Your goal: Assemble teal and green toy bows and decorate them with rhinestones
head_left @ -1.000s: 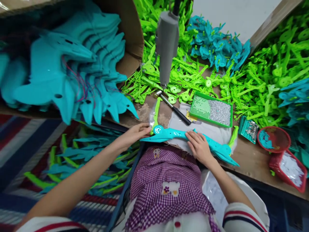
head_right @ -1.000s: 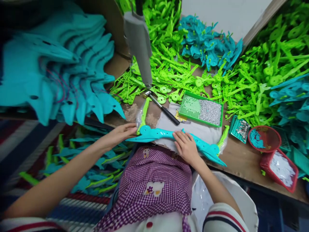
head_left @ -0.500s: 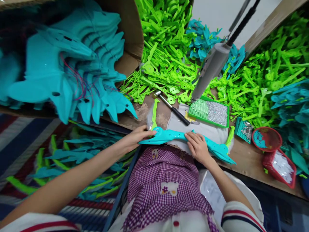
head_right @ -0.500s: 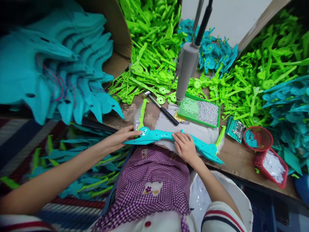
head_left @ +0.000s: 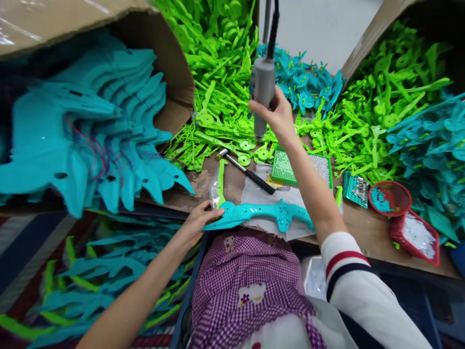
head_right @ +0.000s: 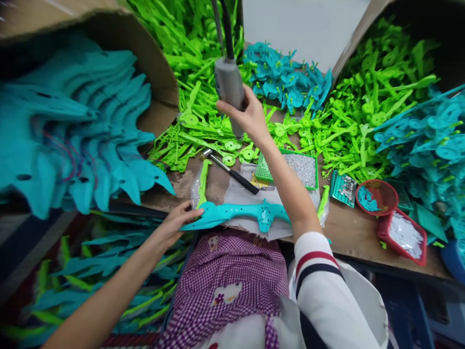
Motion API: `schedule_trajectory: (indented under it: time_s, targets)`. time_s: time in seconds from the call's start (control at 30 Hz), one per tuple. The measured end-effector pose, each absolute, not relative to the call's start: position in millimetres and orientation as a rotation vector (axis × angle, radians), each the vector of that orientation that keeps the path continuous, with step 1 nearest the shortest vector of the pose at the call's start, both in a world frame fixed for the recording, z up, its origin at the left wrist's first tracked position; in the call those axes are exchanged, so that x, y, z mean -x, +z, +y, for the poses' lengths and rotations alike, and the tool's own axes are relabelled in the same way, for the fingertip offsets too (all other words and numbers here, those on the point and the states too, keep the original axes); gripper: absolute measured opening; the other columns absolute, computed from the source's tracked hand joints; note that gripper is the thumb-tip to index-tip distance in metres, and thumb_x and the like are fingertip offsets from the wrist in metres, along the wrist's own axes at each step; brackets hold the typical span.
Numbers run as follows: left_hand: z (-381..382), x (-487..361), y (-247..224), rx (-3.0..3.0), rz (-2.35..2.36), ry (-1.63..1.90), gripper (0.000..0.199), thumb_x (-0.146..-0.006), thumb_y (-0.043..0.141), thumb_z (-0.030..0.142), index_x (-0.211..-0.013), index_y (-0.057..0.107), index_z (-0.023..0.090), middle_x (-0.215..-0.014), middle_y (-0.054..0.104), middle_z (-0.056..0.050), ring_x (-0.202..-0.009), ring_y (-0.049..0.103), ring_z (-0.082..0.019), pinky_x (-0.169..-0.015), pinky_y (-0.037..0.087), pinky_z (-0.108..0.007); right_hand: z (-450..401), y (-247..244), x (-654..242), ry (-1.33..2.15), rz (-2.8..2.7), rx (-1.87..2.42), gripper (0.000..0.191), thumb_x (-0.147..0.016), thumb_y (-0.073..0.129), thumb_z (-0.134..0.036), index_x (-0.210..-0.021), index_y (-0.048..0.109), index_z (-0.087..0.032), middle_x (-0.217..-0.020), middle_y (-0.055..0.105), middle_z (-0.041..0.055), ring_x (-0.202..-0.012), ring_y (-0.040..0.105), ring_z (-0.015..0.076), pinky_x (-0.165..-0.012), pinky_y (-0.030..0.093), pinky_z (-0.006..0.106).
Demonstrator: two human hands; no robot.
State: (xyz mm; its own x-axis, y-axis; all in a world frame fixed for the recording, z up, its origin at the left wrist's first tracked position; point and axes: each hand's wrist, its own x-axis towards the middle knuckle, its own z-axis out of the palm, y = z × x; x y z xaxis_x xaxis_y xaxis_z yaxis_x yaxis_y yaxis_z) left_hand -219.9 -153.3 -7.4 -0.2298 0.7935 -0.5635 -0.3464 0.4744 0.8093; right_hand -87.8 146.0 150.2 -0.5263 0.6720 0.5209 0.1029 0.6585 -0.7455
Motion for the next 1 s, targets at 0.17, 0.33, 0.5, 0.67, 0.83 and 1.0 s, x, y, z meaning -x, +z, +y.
schedule_trajectory:
  time_s: [0.17, 0.33, 0.5, 0.67, 0.83, 1.0]
  targets:
    - [-150.9, 226.8, -11.2, -0.355, 1.364, 1.087, 0.057, -0.061, 0.090, 0.036, -0.106, 0.060, 0.019, -0.087, 0.076, -0.002, -0.074, 0.074, -0.020, -0.069, 0.059, -0.027, 134.2, 118.1, 64.7, 0.998, -1.679, 0.738, 0.064, -0.074, 0.065, -0.073, -0.102, 0.065, -0.015, -0.093, 0.068, 0.0062, -0.093, 0.070, 0.0231, -0.087, 0.059, 0.044]
    - [-147.4, 226.8, -3.7, -0.318, 1.402, 1.056, 0.053, -0.061, 0.090, 0.033, -0.102, 0.060, 0.019, -0.082, 0.075, -0.001, -0.069, 0.072, -0.018, -0.063, 0.059, -0.024, 129.2, 97.5, 18.0, 1.047, -1.485, 0.956, 0.055, -0.077, 0.065, -0.070, -0.092, 0.067, -0.017, -0.070, 0.062, 0.0001, -0.063, 0.065, 0.0162, -0.065, 0.058, 0.036]
    - [-148.3, 225.5, -6.2, -0.316, 1.399, 1.074, 0.052, -0.062, 0.090, 0.032, -0.103, 0.060, 0.020, -0.082, 0.075, -0.001, -0.070, 0.073, -0.018, -0.065, 0.060, -0.025, 131.7, 91.1, 5.3, 0.994, -1.617, 0.922, 0.046, -0.065, 0.080, -0.061, -0.085, 0.067, -0.021, -0.079, 0.066, -0.0002, -0.074, 0.063, 0.0156, -0.072, 0.055, 0.035]
    - [-148.2, 226.8, -12.3, -0.305, 1.390, 1.075, 0.056, -0.061, 0.090, 0.034, -0.106, 0.060, 0.020, -0.083, 0.076, -0.002, -0.073, 0.074, -0.020, -0.068, 0.061, -0.027, 132.6, 77.0, 8.4, 1.090, -1.586, 0.926, 0.046, -0.079, 0.064, -0.066, -0.076, 0.064, -0.020, -0.058, 0.057, -0.0029, -0.051, 0.055, 0.0115, -0.056, 0.048, 0.030]
    - [-148.2, 225.5, -8.9, -0.308, 1.389, 1.086, 0.057, -0.061, 0.091, 0.033, -0.107, 0.060, 0.020, -0.082, 0.076, -0.002, -0.072, 0.074, -0.021, -0.066, 0.061, -0.027, 135.5, 62.7, 11.5, 1.128, -1.435, 0.909, 0.052, -0.078, 0.056, -0.073, -0.077, 0.061, -0.021, -0.048, 0.049, -0.0066, -0.042, 0.052, 0.0108, -0.047, 0.043, 0.027]
    - [-149.2, 226.5, -8.6, -0.306, 1.366, 1.074, 0.055, -0.062, 0.091, 0.033, -0.106, 0.060, 0.020, -0.083, 0.076, -0.002, -0.071, 0.073, -0.020, -0.066, 0.061, -0.026, 138.1, 57.6, 11.0, 1.152, -1.385, 0.846, 0.049, -0.076, 0.061, -0.070, -0.077, 0.061, -0.022, -0.046, 0.048, -0.0070, -0.040, 0.050, 0.0107, -0.044, 0.042, 0.027]
